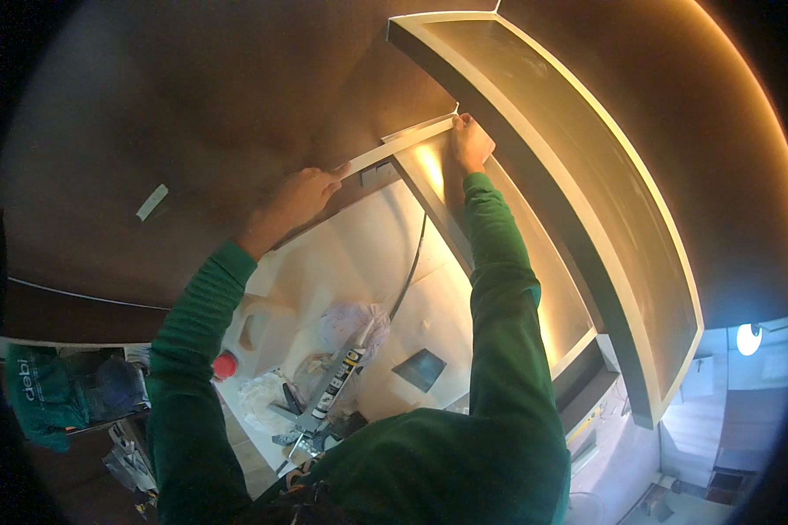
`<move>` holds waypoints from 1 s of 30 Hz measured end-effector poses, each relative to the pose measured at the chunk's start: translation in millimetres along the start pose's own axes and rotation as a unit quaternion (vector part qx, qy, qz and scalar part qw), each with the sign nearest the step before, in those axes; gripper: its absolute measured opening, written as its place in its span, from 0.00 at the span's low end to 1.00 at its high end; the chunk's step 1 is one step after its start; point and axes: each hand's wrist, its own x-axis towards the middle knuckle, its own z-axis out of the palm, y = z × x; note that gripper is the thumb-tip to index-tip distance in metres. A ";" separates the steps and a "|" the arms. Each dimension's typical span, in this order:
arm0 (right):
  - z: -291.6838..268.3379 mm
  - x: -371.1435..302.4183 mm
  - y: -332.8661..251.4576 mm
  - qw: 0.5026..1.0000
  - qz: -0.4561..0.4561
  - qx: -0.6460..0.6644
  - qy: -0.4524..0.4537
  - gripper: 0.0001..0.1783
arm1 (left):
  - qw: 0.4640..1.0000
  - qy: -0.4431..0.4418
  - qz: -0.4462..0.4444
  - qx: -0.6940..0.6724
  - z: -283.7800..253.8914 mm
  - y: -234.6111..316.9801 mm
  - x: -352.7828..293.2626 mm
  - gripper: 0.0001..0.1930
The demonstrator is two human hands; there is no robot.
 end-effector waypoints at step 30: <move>15.7 12.4 -13.0 0.998 0.000 -0.060 -0.017 0.13 | 0.989 0.039 -0.048 0.136 36.6 -12.6 44.9 0.16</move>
